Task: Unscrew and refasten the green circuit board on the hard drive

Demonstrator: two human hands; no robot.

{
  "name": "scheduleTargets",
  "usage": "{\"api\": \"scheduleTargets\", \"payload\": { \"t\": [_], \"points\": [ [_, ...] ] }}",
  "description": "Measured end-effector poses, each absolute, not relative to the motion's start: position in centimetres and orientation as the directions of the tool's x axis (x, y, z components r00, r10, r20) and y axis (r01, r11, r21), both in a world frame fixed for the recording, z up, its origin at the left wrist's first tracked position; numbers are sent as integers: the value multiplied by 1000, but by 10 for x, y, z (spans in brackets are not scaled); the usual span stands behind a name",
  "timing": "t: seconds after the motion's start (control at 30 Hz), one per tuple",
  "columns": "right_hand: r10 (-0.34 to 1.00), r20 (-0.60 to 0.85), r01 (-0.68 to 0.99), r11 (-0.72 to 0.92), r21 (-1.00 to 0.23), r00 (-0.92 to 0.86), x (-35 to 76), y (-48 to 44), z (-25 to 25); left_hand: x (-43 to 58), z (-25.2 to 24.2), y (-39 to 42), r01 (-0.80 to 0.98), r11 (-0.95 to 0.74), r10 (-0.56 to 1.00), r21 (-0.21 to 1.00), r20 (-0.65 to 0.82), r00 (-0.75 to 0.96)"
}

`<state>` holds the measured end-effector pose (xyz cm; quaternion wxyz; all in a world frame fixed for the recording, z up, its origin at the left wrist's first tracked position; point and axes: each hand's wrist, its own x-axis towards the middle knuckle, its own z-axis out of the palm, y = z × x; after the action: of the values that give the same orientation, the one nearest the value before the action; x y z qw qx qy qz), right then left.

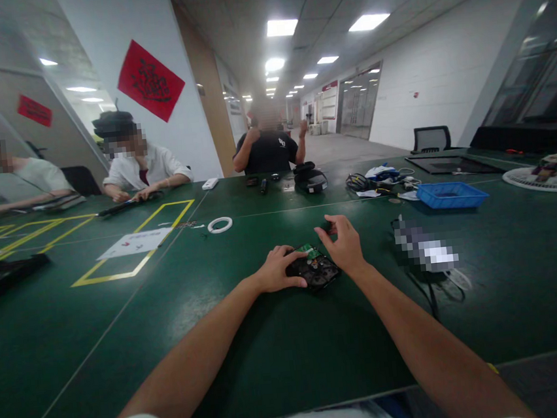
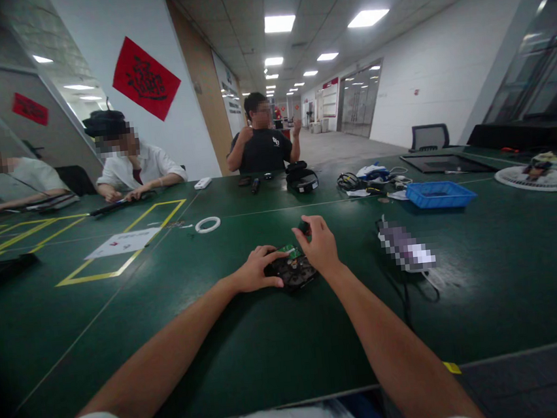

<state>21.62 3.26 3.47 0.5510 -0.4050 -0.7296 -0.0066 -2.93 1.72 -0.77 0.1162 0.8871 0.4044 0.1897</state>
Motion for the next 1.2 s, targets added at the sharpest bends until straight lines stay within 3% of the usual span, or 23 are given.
{"api": "scheduleTargets", "payload": {
  "t": [0.2, 0.6, 0.93, 1.2],
  "points": [
    [554, 824, 611, 695, -380, -118, 215, 29, 39, -30, -8, 17, 660, -649, 759, 378, 266, 594],
    [563, 820, 613, 685, -393, -104, 216, 25, 41, -32, -3, 16, 631, -628, 775, 456, 285, 565],
    [583, 812, 542, 692, -476, -31, 214, 37, 29, -37, -25, 43, 454, -454, 887, 767, 344, 308],
    [544, 831, 596, 707, -380, -115, 216, 30, 35, -41, -29, 46, 493, -458, 887, 740, 350, 300]
  ]
}}
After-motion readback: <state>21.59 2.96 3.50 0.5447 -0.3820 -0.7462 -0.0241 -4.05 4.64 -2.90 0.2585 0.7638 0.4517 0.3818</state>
